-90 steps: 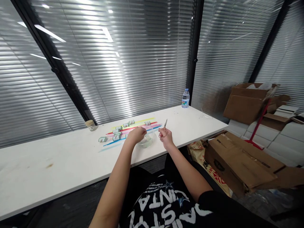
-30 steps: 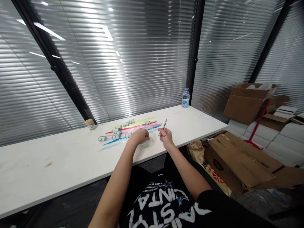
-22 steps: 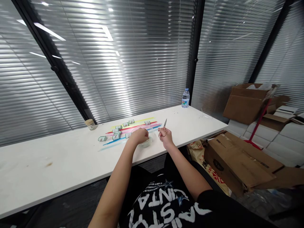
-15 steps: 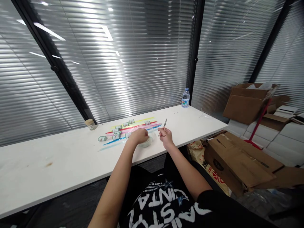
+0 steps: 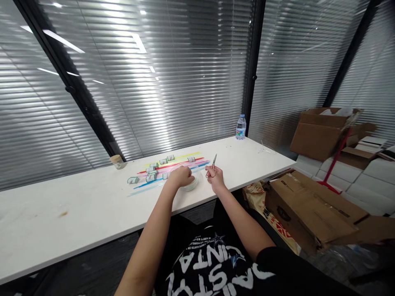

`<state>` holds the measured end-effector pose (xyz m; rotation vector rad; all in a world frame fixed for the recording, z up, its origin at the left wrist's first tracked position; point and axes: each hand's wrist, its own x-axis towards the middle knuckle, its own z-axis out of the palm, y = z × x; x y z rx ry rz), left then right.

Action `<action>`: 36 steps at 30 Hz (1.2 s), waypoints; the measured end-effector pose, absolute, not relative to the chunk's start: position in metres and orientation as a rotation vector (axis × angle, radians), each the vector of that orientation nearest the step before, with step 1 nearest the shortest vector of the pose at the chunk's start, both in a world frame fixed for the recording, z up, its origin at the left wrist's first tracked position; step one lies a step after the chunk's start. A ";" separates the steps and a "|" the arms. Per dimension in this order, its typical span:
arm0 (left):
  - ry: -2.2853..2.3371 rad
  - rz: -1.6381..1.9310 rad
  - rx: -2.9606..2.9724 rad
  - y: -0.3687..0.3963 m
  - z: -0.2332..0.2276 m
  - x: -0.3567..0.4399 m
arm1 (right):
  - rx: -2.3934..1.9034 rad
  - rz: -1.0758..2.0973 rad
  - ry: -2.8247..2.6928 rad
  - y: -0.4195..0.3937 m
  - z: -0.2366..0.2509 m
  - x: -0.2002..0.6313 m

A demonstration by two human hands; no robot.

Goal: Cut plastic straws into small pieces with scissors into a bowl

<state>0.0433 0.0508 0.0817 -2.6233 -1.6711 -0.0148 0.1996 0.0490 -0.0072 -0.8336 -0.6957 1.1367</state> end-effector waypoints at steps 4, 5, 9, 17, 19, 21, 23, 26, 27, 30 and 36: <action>-1.656 0.000 -2.618 0.051 0.082 0.043 | -0.840 1.131 -0.702 0.049 -0.007 0.200; -1.652 0.000 -2.618 0.051 0.082 0.043 | -0.841 1.131 -0.704 0.049 -0.007 0.200; -1.659 0.005 -2.608 0.051 0.083 0.044 | -0.855 1.129 -0.708 0.049 -0.007 0.200; -1.699 0.054 -2.621 0.051 0.084 0.042 | -0.838 1.143 -0.695 0.050 -0.008 0.200; -1.705 0.050 -2.624 0.052 0.083 0.041 | -0.838 1.145 -0.697 0.049 -0.007 0.200; -1.708 0.039 -2.629 0.054 0.082 0.040 | -0.837 1.146 -0.695 0.049 -0.007 0.200; -1.695 0.023 -2.648 0.057 0.080 0.039 | -0.834 1.147 -0.692 0.048 -0.006 0.200; -1.670 0.005 -2.673 0.059 0.077 0.037 | -0.830 1.150 -0.694 0.048 -0.005 0.200; -1.666 0.001 -2.675 0.060 0.077 0.037 | -0.829 1.151 -0.696 0.048 -0.005 0.200; -1.662 -0.011 -2.679 0.061 0.076 0.036 | -0.819 1.150 -0.698 0.048 -0.005 0.200; -1.655 -0.027 -2.703 0.064 0.074 0.036 | -0.836 1.150 -0.695 0.048 -0.005 0.200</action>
